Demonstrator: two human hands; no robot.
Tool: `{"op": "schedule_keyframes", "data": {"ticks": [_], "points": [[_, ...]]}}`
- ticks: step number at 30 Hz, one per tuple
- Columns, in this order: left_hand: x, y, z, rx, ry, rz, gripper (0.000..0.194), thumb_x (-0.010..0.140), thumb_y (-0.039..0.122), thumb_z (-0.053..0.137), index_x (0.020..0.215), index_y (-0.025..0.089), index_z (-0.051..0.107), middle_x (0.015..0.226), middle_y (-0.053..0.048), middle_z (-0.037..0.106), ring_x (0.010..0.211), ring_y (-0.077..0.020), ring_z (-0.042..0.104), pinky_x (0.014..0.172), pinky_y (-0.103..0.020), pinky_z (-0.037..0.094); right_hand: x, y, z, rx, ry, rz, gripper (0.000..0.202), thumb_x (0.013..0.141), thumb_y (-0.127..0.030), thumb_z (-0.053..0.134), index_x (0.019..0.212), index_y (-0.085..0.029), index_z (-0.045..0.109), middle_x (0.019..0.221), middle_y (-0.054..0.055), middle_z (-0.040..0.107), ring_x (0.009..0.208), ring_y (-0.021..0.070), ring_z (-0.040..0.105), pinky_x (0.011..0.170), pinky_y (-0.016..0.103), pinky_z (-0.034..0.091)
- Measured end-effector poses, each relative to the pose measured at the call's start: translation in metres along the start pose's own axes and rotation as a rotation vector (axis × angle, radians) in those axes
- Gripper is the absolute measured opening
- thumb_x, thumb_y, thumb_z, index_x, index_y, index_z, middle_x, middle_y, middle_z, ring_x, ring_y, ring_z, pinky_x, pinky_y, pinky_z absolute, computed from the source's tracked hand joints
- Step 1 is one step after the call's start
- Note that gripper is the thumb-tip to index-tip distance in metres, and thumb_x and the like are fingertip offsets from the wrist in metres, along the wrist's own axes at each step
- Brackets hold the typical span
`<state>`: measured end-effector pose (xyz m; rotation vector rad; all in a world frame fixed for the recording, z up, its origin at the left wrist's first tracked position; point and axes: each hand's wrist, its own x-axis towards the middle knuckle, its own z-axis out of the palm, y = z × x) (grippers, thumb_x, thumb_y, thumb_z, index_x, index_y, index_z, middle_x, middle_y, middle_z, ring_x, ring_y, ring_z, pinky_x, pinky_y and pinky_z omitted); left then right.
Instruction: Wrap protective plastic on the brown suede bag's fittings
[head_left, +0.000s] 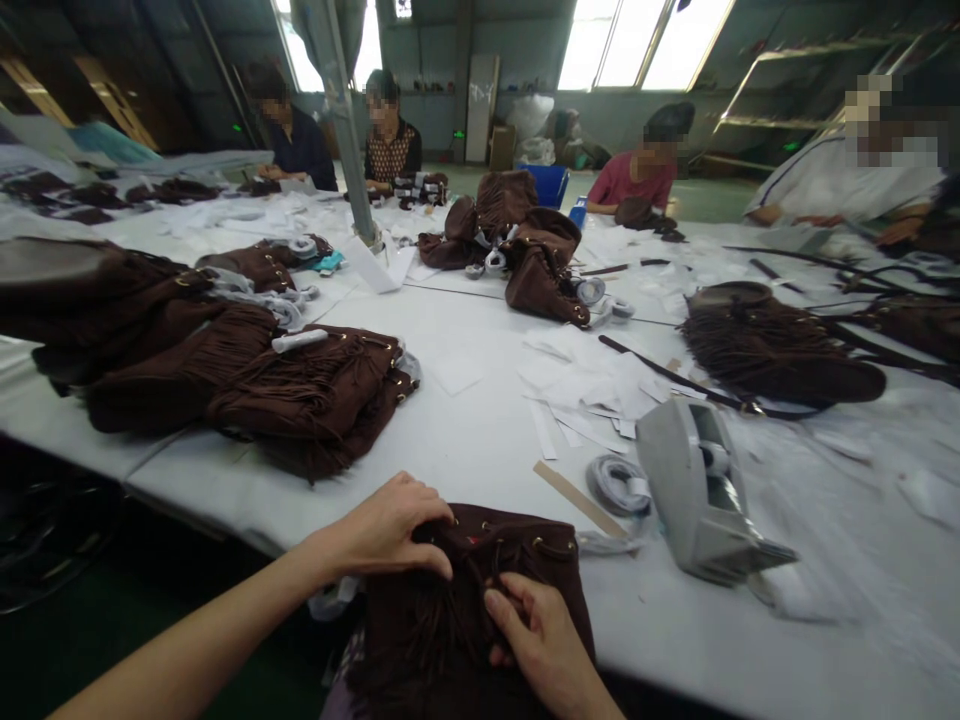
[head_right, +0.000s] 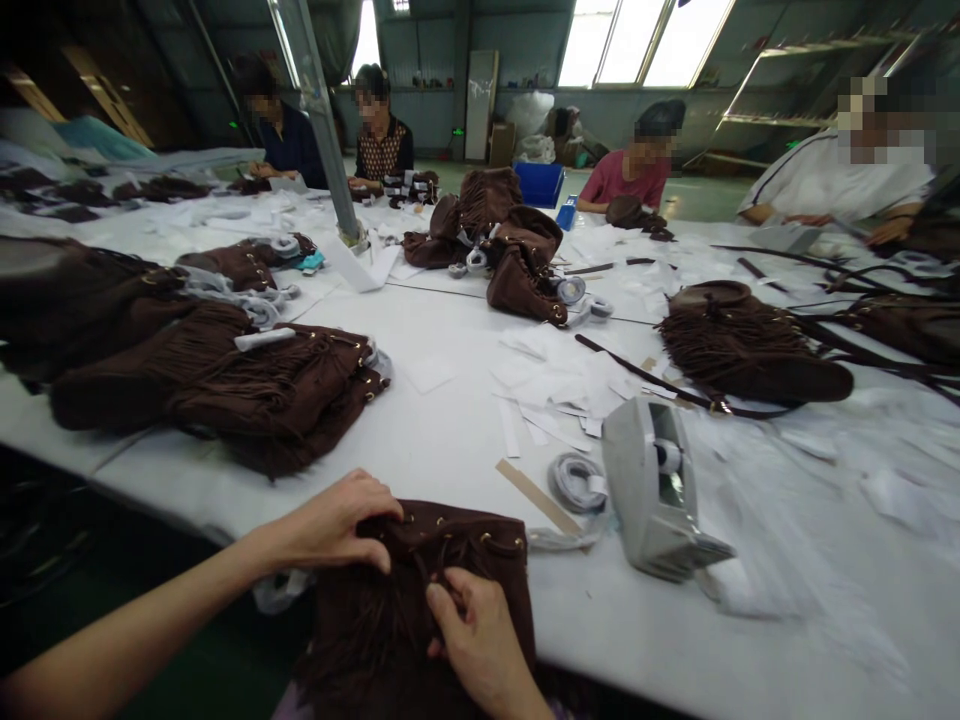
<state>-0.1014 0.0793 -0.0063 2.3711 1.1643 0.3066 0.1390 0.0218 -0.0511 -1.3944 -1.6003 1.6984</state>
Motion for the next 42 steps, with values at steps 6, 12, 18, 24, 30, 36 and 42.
{"op": "schedule_keyframes", "data": {"ticks": [6,12,18,24,30,36,42], "points": [[0.002,0.002,0.017,0.023,-0.044,-0.009,0.009,0.083,0.028,0.064,0.086,0.021,0.058,0.083,-0.002,0.067,0.08,-0.0213,0.061,0.076,-0.032,0.038,-0.003,-0.003,-0.002,-0.001,-0.027,-0.013,0.042,0.088,-0.056,0.049,0.079,-0.016,0.058,0.063,-0.003,0.05,0.051,0.0148,0.062,0.045,0.021,0.041],[-0.01,-0.005,0.012,-0.055,0.029,-0.083,0.023,0.074,0.01,0.055,0.093,0.023,0.056,0.09,0.0,0.066,0.085,-0.0194,0.059,0.079,-0.032,0.042,-0.001,-0.003,-0.001,0.006,0.007,-0.027,0.043,0.087,-0.057,0.049,0.075,-0.017,0.057,0.063,-0.003,0.051,0.05,0.0139,0.061,0.045,0.02,0.041],[-0.042,0.013,0.007,-0.065,0.294,-0.187,0.038,0.071,0.001,0.044,0.101,0.022,0.054,0.106,-0.006,0.061,0.102,-0.0239,0.053,0.092,-0.04,0.041,0.001,0.0,-0.002,0.02,0.0,-0.017,0.044,0.085,-0.059,0.051,0.075,-0.016,0.057,0.062,-0.003,0.049,0.05,0.0145,0.062,0.044,0.02,0.042],[-0.05,0.031,0.029,-0.02,0.335,-0.259,0.028,0.083,0.026,0.062,0.11,0.023,0.054,0.109,-0.008,0.059,0.099,-0.0264,0.055,0.086,-0.041,0.046,0.003,0.0,-0.001,0.013,-0.006,-0.042,0.044,0.085,-0.059,0.051,0.077,-0.016,0.058,0.063,-0.002,0.053,0.049,0.0147,0.063,0.044,0.021,0.041],[-0.042,0.03,0.056,0.169,0.403,-0.335,0.024,0.085,0.018,0.056,0.109,0.023,0.056,0.106,-0.008,0.056,0.095,-0.0263,0.056,0.081,-0.043,0.047,0.003,-0.002,0.001,0.002,0.017,-0.074,0.042,0.085,-0.057,0.052,0.076,-0.016,0.057,0.062,-0.003,0.053,0.048,0.0148,0.063,0.042,0.02,0.04],[-0.051,0.034,0.063,0.142,0.428,-0.276,0.014,0.087,0.013,0.049,0.093,0.022,0.058,0.118,-0.01,0.054,0.103,-0.0268,0.056,0.084,-0.044,0.049,0.002,-0.005,0.003,0.015,0.057,-0.092,0.04,0.083,-0.056,0.054,0.072,-0.017,0.056,0.06,-0.004,0.053,0.046,0.0146,0.062,0.041,0.021,0.041],[-0.075,0.055,0.081,0.005,0.435,-0.254,0.017,0.092,0.019,0.044,0.089,0.023,0.061,0.126,-0.009,0.057,0.112,-0.0284,0.055,0.093,-0.049,0.047,0.003,-0.003,0.004,0.047,0.068,-0.121,0.037,0.083,-0.052,0.057,0.07,-0.016,0.056,0.057,-0.004,0.054,0.045,0.0141,0.06,0.04,0.021,0.039]]}}
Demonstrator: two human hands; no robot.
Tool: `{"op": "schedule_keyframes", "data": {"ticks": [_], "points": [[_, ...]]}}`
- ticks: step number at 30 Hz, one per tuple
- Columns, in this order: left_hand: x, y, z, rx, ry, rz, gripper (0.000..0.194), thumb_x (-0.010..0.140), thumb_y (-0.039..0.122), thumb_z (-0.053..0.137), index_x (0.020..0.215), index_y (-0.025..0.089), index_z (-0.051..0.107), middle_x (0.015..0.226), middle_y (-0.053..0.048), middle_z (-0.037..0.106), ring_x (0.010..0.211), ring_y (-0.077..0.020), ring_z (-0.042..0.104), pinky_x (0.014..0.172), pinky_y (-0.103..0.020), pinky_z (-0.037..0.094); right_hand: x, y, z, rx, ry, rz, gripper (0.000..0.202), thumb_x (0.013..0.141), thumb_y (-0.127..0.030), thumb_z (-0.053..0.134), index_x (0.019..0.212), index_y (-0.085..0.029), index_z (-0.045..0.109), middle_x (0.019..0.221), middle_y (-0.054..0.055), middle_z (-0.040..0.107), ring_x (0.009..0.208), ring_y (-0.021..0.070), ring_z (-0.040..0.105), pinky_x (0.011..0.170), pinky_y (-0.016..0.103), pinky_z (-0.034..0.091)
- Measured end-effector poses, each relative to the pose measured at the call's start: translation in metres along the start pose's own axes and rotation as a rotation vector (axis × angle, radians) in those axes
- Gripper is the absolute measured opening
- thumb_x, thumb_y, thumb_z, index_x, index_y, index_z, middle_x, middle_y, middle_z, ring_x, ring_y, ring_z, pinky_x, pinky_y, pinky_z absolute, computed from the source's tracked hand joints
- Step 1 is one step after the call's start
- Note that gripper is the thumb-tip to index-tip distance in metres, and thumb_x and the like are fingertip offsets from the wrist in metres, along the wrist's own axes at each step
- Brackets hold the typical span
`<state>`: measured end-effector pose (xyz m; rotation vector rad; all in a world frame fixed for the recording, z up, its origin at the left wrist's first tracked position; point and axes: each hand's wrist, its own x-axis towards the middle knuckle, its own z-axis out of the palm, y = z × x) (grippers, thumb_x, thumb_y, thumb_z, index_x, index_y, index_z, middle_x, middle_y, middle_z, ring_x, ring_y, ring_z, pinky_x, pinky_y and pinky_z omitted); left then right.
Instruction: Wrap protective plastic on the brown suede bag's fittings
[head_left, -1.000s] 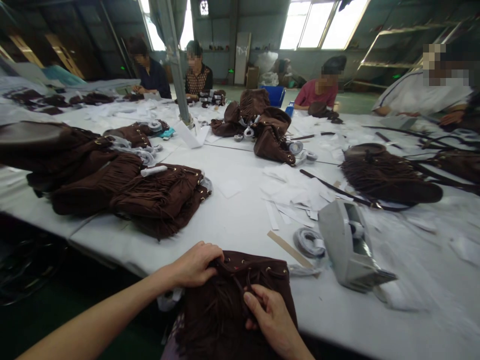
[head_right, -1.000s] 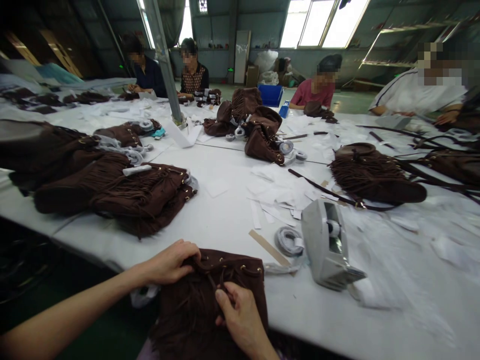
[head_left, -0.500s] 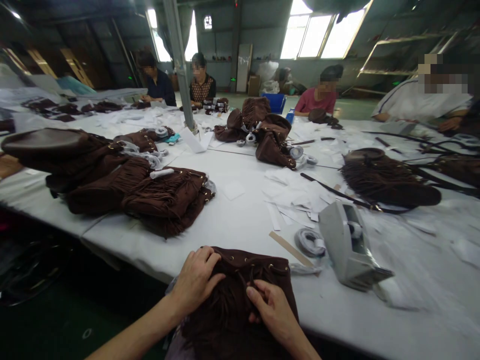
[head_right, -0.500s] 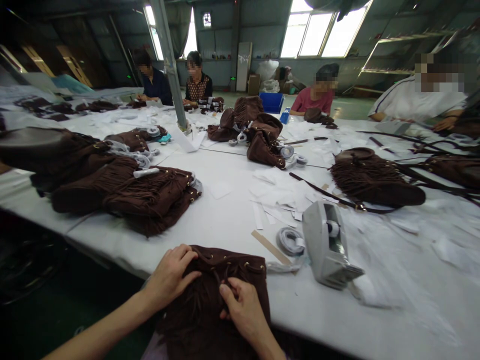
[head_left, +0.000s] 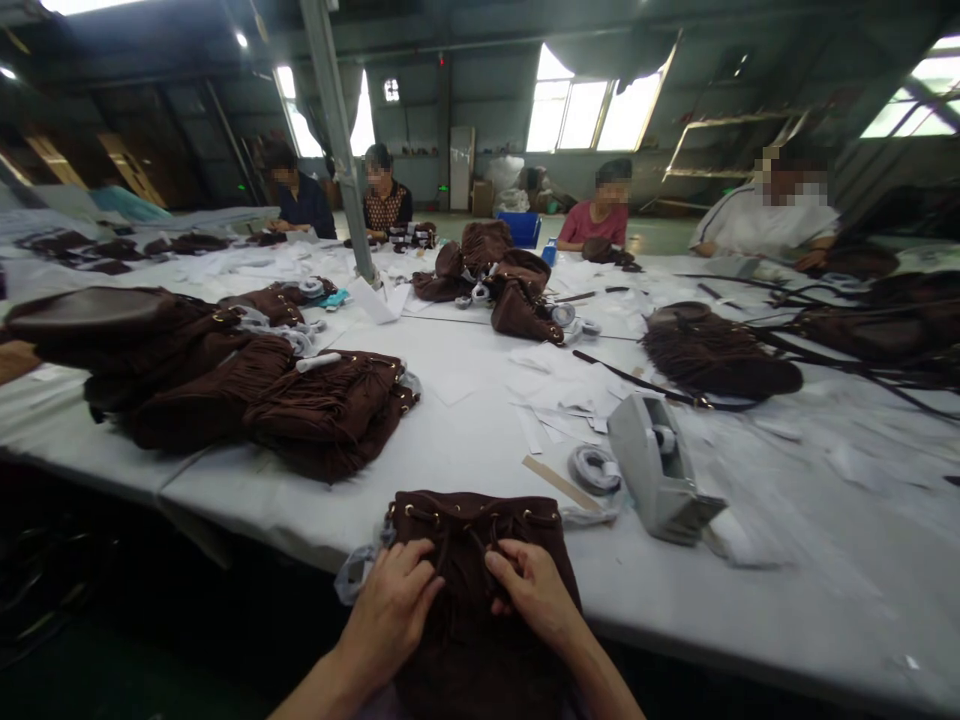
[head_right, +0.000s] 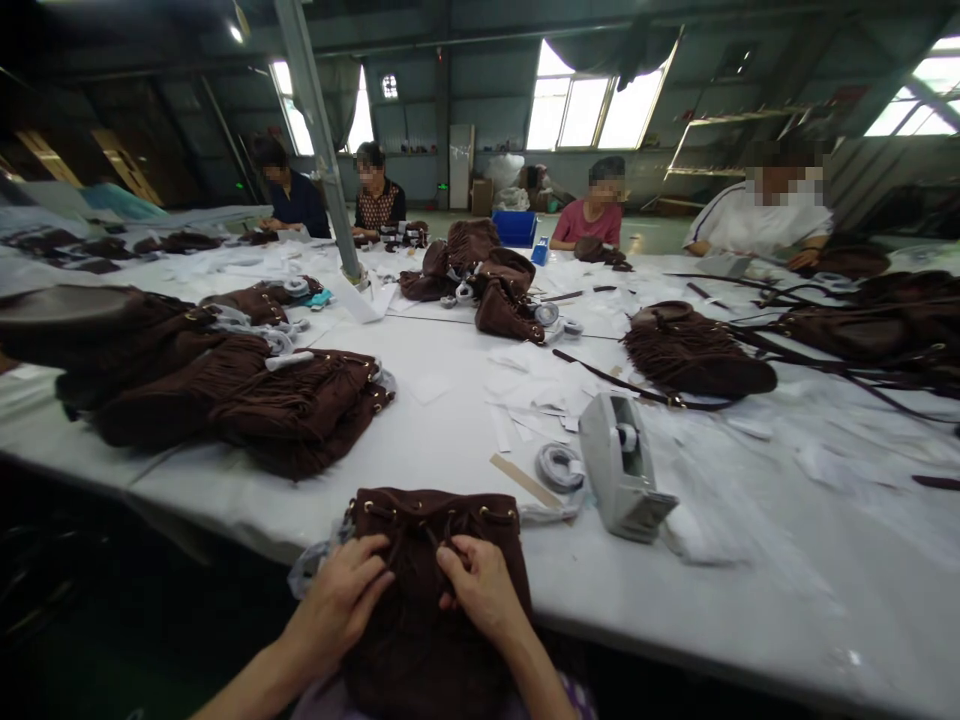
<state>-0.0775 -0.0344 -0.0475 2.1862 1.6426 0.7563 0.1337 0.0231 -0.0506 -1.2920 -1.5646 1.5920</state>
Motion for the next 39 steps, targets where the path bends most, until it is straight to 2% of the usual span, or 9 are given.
{"op": "schedule_keyframes", "data": {"ticks": [5,9,13,16,19,23,29,35,39], "points": [[-0.021,0.01,-0.012,-0.32,0.223,-0.267,0.021,0.091,0.034,0.05,0.105,0.023,0.061,0.117,-0.01,0.062,0.111,-0.0279,0.057,0.095,-0.047,0.046,-0.003,-0.001,0.003,0.106,-0.017,-0.027,0.034,0.081,-0.049,0.061,0.082,-0.015,0.062,0.067,-0.003,0.057,0.056,0.013,0.059,0.048,0.023,0.049],[-0.012,0.022,-0.01,-0.789,0.058,-0.532,0.038,0.087,0.051,0.054,0.102,0.018,0.064,0.093,-0.01,0.07,0.084,-0.025,0.066,0.077,-0.041,0.053,-0.01,-0.007,0.002,0.211,-0.091,-0.053,0.039,0.079,-0.043,0.065,0.107,-0.016,0.061,0.089,0.002,0.064,0.076,0.0167,0.062,0.063,0.028,0.055],[0.01,0.036,0.011,-1.218,-0.043,-0.662,0.053,0.078,0.058,0.063,0.107,0.014,0.063,0.104,-0.013,0.069,0.096,-0.0249,0.065,0.085,-0.037,0.051,-0.017,-0.006,-0.001,0.311,-0.166,-0.075,0.053,0.077,-0.04,0.068,0.123,-0.018,0.052,0.103,0.007,0.066,0.093,0.0214,0.063,0.078,0.036,0.055],[0.026,0.045,0.025,-1.293,-0.077,-0.628,0.051,0.077,0.056,0.065,0.103,0.012,0.066,0.095,-0.01,0.071,0.09,-0.0227,0.065,0.082,-0.033,0.051,-0.018,-0.001,-0.004,0.362,-0.207,-0.09,0.053,0.076,-0.036,0.07,0.123,-0.019,0.053,0.102,0.007,0.068,0.092,0.0205,0.064,0.082,0.036,0.052],[0.038,0.051,0.032,-1.323,-0.123,-0.595,0.046,0.075,0.053,0.07,0.093,0.01,0.069,0.081,-0.007,0.07,0.077,-0.0194,0.064,0.07,-0.028,0.05,-0.018,0.004,-0.007,0.324,-0.178,-0.087,0.048,0.075,-0.033,0.072,0.119,-0.018,0.056,0.086,0.003,0.07,0.076,0.0165,0.065,0.071,0.029,0.051],[0.045,0.05,0.033,-1.402,-0.195,-0.623,0.042,0.075,0.052,0.071,0.086,0.011,0.068,0.073,-0.004,0.067,0.063,-0.0142,0.059,0.061,-0.025,0.048,-0.017,0.008,-0.006,0.286,-0.112,-0.067,0.049,0.073,-0.031,0.073,0.117,-0.019,0.057,0.071,0.0,0.069,0.064,0.0153,0.063,0.058,0.025,0.048],[0.042,0.042,0.03,-1.481,-0.307,-0.639,0.039,0.079,0.049,0.067,0.085,0.01,0.068,0.077,-0.008,0.067,0.067,-0.0154,0.06,0.065,-0.028,0.051,-0.023,0.014,0.006,0.191,0.05,-0.027,0.038,0.07,-0.028,0.075,0.103,-0.019,0.061,0.057,-0.004,0.065,0.049,0.014,0.059,0.047,0.022,0.044],[0.039,0.046,0.034,-1.468,-0.334,-0.57,0.042,0.086,0.052,0.056,0.086,0.011,0.064,0.074,-0.007,0.065,0.066,-0.0156,0.06,0.069,-0.032,0.052,-0.023,0.021,0.001,0.265,0.061,-0.053,0.041,0.077,-0.046,0.068,0.103,-0.017,0.057,0.058,-0.004,0.061,0.051,0.0152,0.062,0.052,0.026,0.049],[0.033,0.048,0.037,-1.333,-0.32,-0.505,0.038,0.084,0.049,0.06,0.09,0.011,0.064,0.074,-0.004,0.064,0.067,-0.0147,0.06,0.072,-0.03,0.05,-0.02,0.025,-0.002,0.247,0.046,-0.05,0.042,0.079,-0.052,0.065,0.098,-0.015,0.057,0.058,-0.001,0.062,0.051,0.0157,0.061,0.052,0.027,0.049]]}}
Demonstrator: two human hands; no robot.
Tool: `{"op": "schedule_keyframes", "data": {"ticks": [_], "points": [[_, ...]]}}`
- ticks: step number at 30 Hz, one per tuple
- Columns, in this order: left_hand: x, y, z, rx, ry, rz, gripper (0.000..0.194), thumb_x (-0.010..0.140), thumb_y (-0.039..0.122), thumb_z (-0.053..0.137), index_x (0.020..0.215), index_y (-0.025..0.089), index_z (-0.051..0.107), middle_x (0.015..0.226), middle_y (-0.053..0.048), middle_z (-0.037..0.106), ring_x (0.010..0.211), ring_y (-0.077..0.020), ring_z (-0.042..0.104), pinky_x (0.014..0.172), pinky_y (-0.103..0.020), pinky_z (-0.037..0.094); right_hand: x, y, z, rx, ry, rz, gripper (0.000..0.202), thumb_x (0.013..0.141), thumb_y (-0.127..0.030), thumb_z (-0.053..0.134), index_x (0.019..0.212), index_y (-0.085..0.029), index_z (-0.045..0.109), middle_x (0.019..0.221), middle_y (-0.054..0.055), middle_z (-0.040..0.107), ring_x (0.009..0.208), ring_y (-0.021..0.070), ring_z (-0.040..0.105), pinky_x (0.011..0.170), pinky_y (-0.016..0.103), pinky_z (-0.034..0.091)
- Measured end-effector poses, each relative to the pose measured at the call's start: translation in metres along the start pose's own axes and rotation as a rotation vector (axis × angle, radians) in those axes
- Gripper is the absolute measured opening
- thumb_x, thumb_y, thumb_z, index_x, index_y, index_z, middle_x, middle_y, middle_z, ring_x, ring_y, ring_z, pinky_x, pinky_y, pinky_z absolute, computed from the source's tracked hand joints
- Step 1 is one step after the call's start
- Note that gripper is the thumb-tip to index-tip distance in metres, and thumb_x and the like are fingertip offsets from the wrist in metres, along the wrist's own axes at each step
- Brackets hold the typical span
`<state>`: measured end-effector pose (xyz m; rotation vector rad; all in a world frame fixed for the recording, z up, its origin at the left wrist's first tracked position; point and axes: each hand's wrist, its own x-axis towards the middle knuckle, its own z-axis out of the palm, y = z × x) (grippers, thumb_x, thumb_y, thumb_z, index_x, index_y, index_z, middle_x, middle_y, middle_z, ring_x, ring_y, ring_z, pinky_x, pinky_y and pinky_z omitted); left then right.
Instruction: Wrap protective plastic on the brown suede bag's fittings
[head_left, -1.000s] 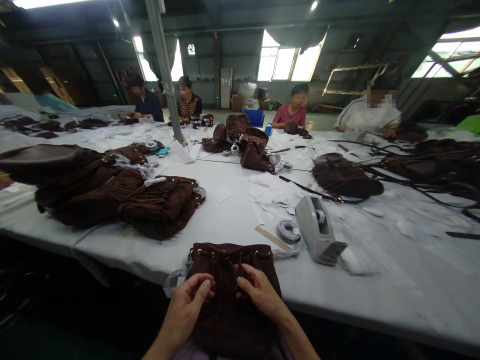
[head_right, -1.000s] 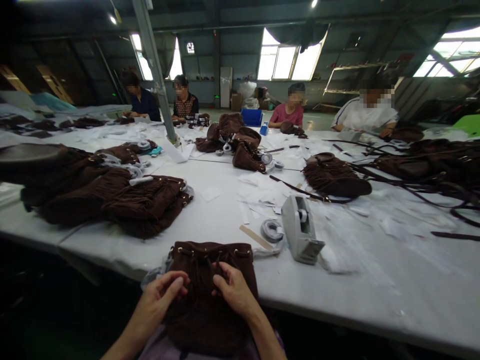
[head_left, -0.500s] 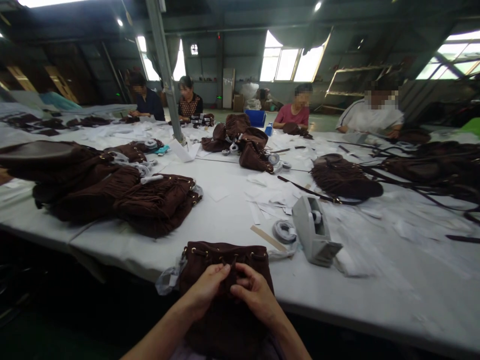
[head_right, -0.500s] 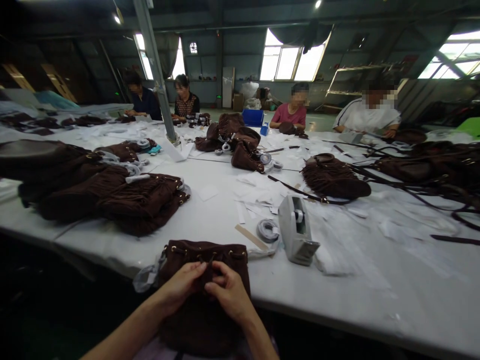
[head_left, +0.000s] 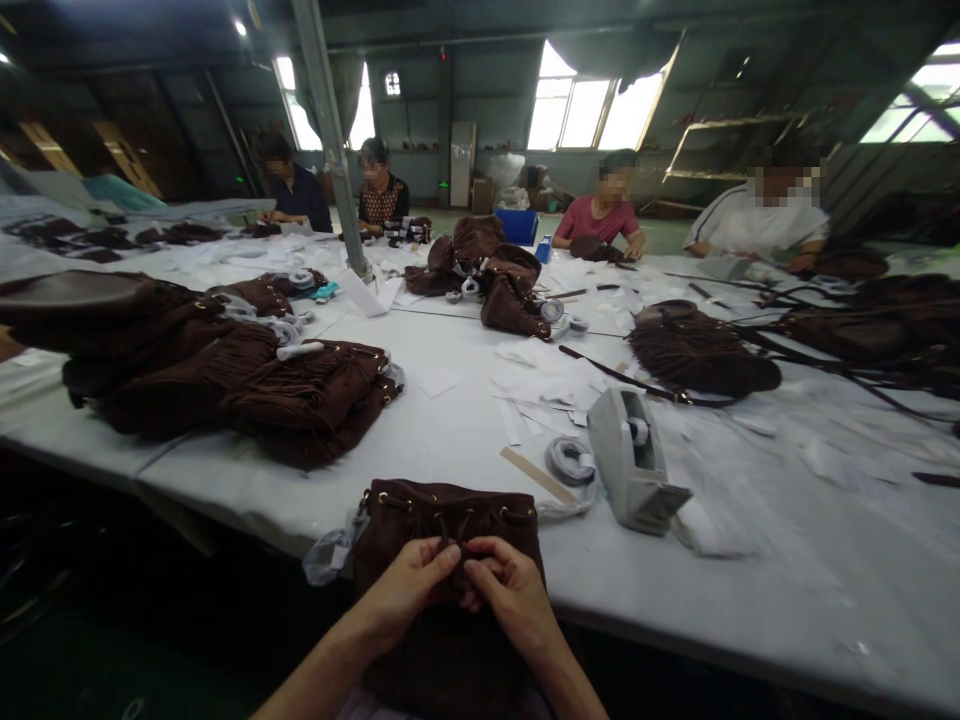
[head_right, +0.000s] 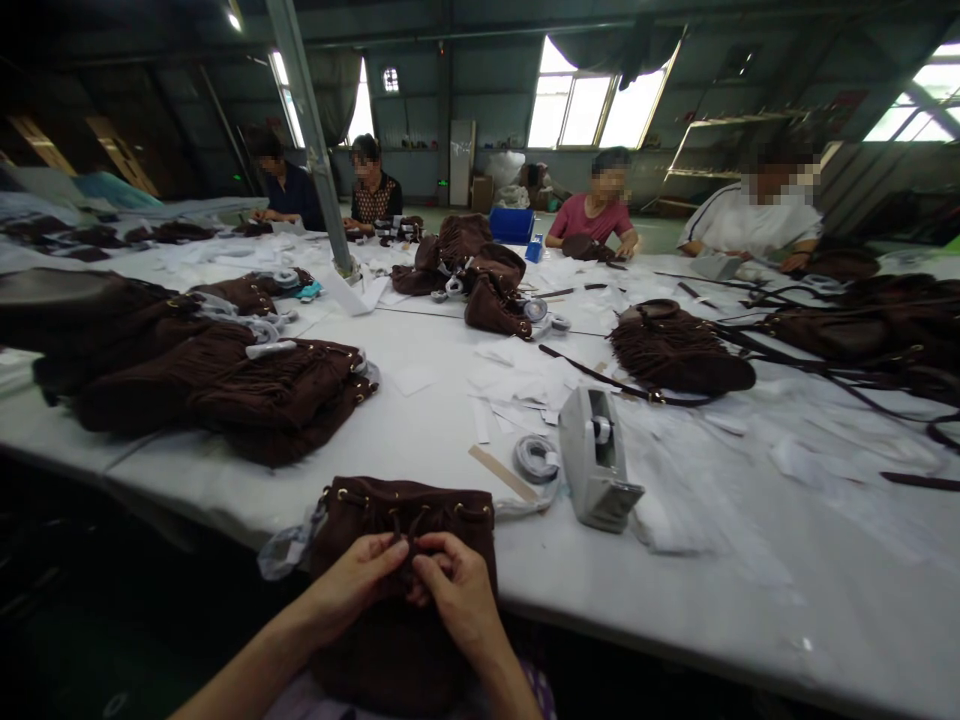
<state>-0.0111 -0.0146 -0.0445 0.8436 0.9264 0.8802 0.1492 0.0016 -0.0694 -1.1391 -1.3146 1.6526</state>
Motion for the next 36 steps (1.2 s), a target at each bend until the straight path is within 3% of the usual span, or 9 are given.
{"op": "schedule_keyframes", "data": {"ticks": [5,8,11,29,32,36], "points": [[-0.009,-0.014,-0.008,0.304,0.122,0.022,0.043,0.085,0.052,0.057,0.078,0.011,0.063,0.07,-0.006,0.066,0.058,-0.0142,0.061,0.054,-0.022,0.044,-0.003,-0.006,0.005,-0.109,0.005,-0.011,0.04,0.084,-0.053,0.058,0.096,-0.015,0.062,0.064,0.001,0.062,0.051,0.0148,0.059,0.049,0.025,0.045],[-0.012,-0.021,-0.011,0.441,0.171,0.006,0.048,0.088,0.056,0.048,0.074,0.012,0.06,0.059,-0.003,0.063,0.046,-0.0132,0.058,0.044,-0.021,0.038,-0.004,-0.015,0.008,-0.214,-0.012,-0.038,0.033,0.083,-0.048,0.061,0.079,-0.015,0.066,0.06,-0.002,0.056,0.05,0.0105,0.049,0.048,0.022,0.035],[-0.011,-0.023,-0.011,0.506,0.148,-0.008,0.05,0.09,0.057,0.042,0.072,0.013,0.058,0.058,-0.004,0.064,0.045,-0.0138,0.059,0.043,-0.02,0.038,-0.001,-0.02,0.01,-0.274,-0.012,-0.058,0.037,0.084,-0.044,0.06,0.062,-0.015,0.062,0.056,-0.003,0.047,0.054,0.0096,0.04,0.049,0.022,0.029],[-0.013,0.004,-0.016,0.496,-0.133,-0.032,0.041,0.093,0.05,0.042,0.076,0.015,0.057,0.065,-0.004,0.066,0.053,-0.0142,0.064,0.053,-0.021,0.044,0.009,-0.022,0.013,-0.312,0.045,-0.014,0.043,0.084,-0.042,0.055,0.05,-0.016,0.049,0.049,-0.005,0.035,0.05,0.0087,0.031,0.045,0.023,0.021],[-0.011,-0.001,-0.016,0.464,-0.102,-0.024,0.043,0.092,0.052,0.045,0.075,0.015,0.058,0.066,-0.005,0.067,0.054,-0.0152,0.064,0.055,-0.022,0.046,0.009,-0.021,0.015,-0.302,0.057,-0.012,0.043,0.085,-0.044,0.054,0.051,-0.016,0.051,0.049,-0.005,0.036,0.049,0.0088,0.032,0.045,0.023,0.022],[-0.006,-0.014,-0.009,0.412,0.075,0.006,0.047,0.09,0.058,0.043,0.078,0.015,0.057,0.07,-0.005,0.066,0.064,-0.0186,0.067,0.06,-0.026,0.05,0.01,-0.02,0.014,-0.291,0.044,-0.028,0.043,0.087,-0.046,0.052,0.058,-0.014,0.06,0.05,-0.003,0.041,0.05,0.0099,0.035,0.046,0.023,0.025]]}}
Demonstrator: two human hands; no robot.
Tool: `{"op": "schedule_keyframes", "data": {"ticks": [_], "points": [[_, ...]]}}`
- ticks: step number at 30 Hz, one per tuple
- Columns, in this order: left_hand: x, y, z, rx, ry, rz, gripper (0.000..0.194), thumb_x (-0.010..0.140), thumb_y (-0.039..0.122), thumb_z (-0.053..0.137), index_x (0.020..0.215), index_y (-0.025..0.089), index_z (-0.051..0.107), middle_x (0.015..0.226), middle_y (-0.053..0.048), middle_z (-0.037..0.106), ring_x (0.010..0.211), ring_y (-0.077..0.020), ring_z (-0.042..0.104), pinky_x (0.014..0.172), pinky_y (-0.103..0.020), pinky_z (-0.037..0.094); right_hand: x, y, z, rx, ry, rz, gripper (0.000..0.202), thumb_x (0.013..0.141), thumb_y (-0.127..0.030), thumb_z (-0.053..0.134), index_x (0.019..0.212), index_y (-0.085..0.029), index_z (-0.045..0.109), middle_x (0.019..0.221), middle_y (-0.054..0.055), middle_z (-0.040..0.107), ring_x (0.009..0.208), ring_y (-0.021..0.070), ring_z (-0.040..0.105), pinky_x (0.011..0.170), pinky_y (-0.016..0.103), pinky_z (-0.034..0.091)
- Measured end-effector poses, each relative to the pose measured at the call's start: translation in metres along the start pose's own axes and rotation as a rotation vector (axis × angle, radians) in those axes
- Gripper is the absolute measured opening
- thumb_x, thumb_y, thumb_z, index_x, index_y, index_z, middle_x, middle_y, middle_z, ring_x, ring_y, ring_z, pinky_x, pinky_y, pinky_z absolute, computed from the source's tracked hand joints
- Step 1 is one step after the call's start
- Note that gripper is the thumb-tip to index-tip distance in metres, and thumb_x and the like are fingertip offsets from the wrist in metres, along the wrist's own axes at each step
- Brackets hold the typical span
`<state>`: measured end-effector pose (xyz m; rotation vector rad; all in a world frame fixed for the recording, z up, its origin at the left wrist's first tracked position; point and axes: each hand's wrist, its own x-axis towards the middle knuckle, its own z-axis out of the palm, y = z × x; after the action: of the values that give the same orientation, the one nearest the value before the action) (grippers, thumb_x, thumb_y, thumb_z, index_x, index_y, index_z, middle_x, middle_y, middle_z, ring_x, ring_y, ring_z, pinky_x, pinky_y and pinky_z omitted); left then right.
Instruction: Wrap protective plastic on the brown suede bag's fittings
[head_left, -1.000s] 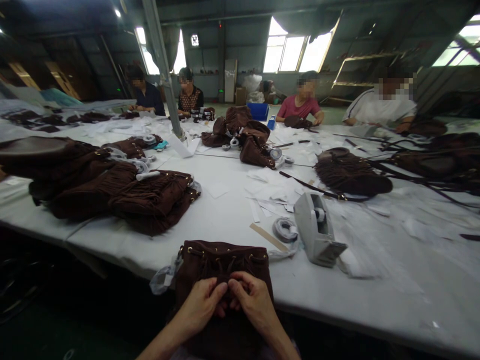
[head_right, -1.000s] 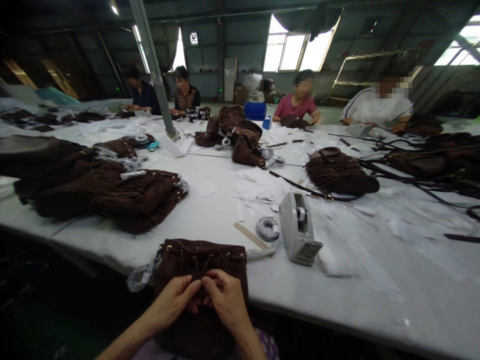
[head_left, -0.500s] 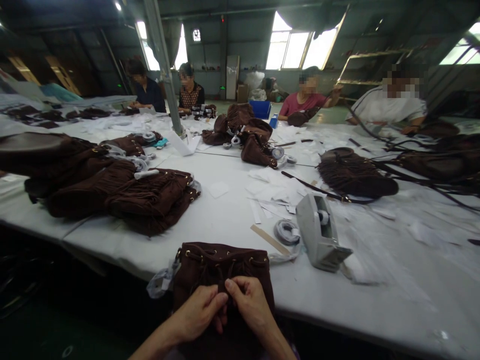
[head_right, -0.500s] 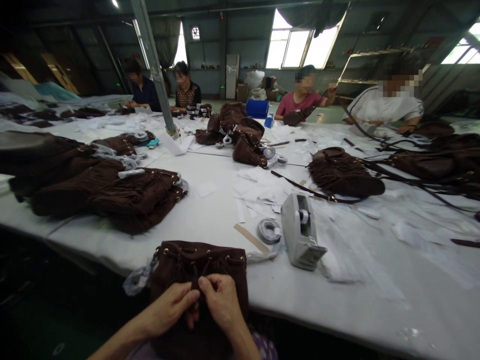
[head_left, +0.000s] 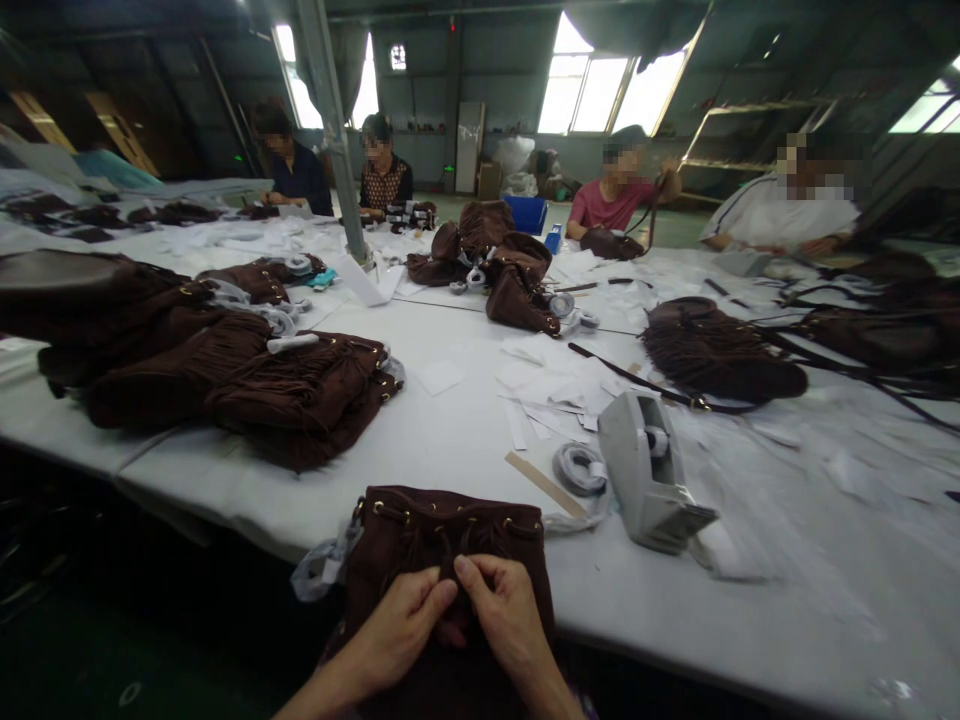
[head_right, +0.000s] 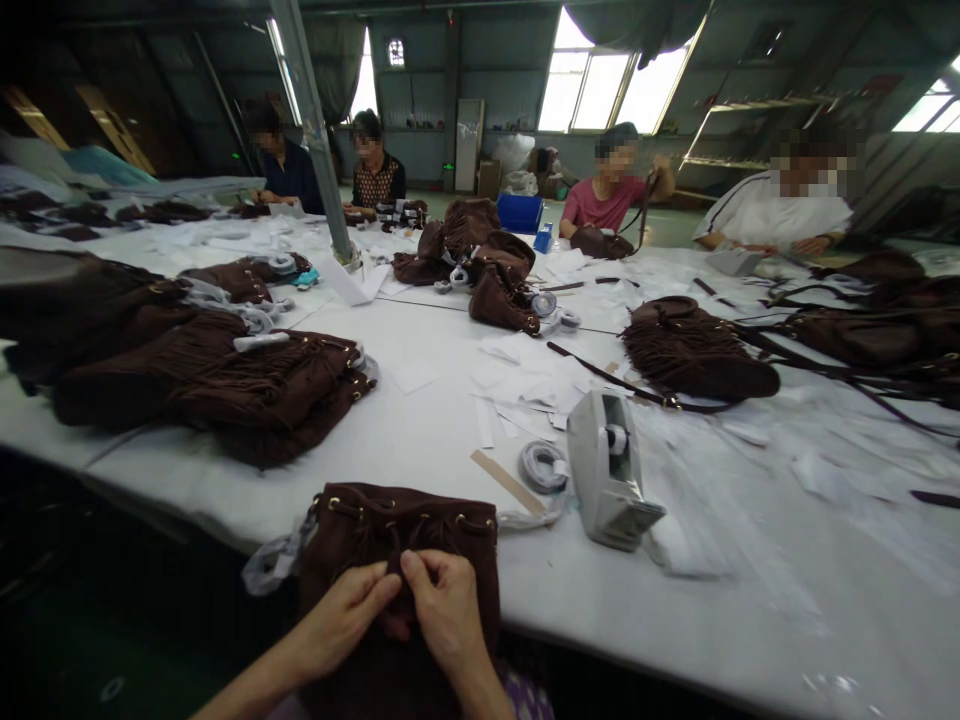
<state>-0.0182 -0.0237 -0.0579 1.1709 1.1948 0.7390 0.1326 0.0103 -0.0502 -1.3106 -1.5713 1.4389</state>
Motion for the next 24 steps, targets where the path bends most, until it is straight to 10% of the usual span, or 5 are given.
{"op": "schedule_keyframes", "data": {"ticks": [6,13,24], "points": [[0.005,-0.001,0.013,-0.335,0.162,-0.113,0.056,0.077,0.068,0.055,0.084,0.013,0.061,0.067,-0.004,0.066,0.056,-0.0171,0.064,0.056,-0.027,0.05,-0.002,-0.002,-0.003,-0.028,-0.06,-0.072,0.043,0.088,-0.044,0.053,0.057,-0.016,0.057,0.054,-0.004,0.043,0.054,0.0106,0.038,0.05,0.023,0.028],[0.011,0.012,0.005,-0.282,0.121,-0.11,0.058,0.079,0.068,0.052,0.062,0.013,0.057,0.045,0.001,0.053,0.033,-0.0054,0.037,0.036,-0.02,0.019,-0.008,-0.002,0.002,-0.037,-0.052,-0.078,0.044,0.092,-0.043,0.051,0.058,-0.017,0.061,0.055,-0.001,0.06,0.054,0.0129,0.052,0.056,0.023,0.036],[0.011,0.011,0.005,-0.292,0.154,-0.086,0.048,0.079,0.064,0.056,0.074,0.017,0.05,0.046,0.009,0.039,0.038,-0.0048,0.028,0.039,-0.019,0.017,-0.004,0.004,0.001,0.007,0.05,0.036,0.037,0.078,-0.052,0.065,0.082,-0.017,0.075,0.057,0.0,0.059,0.052,0.0125,0.044,0.05,0.024,0.032]]}}
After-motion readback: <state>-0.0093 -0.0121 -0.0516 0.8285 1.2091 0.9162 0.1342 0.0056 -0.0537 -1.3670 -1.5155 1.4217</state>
